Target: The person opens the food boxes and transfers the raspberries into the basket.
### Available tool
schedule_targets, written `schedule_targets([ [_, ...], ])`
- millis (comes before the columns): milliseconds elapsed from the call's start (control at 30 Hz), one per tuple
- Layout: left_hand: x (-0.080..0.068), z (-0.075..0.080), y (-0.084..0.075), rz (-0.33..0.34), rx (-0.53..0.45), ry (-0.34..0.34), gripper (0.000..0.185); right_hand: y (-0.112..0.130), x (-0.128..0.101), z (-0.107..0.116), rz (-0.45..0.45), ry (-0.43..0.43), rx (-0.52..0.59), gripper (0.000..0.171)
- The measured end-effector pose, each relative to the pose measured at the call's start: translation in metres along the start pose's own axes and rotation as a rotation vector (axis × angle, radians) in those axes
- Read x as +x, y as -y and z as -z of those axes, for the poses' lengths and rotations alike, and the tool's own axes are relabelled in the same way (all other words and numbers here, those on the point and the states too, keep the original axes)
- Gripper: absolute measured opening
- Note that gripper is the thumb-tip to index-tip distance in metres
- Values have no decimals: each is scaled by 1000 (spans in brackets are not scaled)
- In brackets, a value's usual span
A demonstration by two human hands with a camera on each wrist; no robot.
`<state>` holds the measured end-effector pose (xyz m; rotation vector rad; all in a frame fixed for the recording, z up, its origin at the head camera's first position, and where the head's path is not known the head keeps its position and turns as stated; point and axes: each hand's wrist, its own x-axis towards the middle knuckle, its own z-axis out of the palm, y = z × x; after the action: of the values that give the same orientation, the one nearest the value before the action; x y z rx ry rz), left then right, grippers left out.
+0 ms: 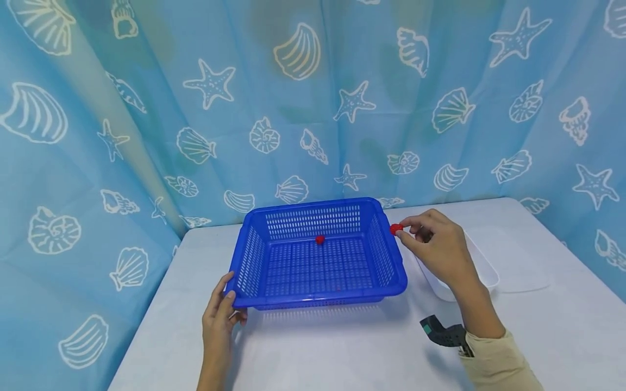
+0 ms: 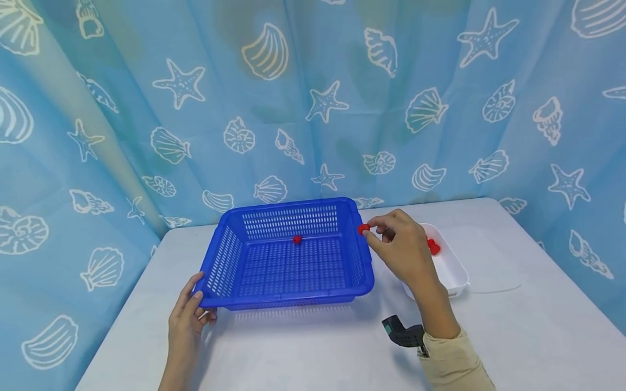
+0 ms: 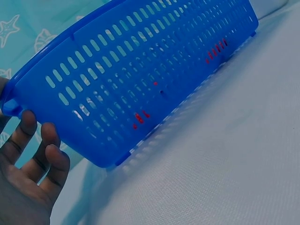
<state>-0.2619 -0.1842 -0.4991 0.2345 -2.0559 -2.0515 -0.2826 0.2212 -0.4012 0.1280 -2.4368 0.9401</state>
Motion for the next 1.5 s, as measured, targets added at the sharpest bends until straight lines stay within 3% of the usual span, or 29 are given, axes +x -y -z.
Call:
schedule_targets([
  [300, 0, 0, 2, -2, -16, 13, 41, 12, -4, -2, 21, 0, 12, 17],
  [700, 0, 1, 3, -6, -18, 6, 41, 26, -7, -10, 25, 101, 55, 22],
  [867, 0, 1, 3, -12, -27, 7, 42, 27, -6, -6, 35, 48, 49, 23],
  [1067, 1, 1, 4, -24, -30, 9, 40, 17, -3, 14, 44, -65, 48, 17],
  [1233, 0, 1, 3, -23, -21, 11, 40, 1, 0, 35, -27, -110, 7, 21],
  [1500, 1, 1, 4, -18, -21, 3, 40, -30, 4, 44, -138, -80, -65, 27],
])
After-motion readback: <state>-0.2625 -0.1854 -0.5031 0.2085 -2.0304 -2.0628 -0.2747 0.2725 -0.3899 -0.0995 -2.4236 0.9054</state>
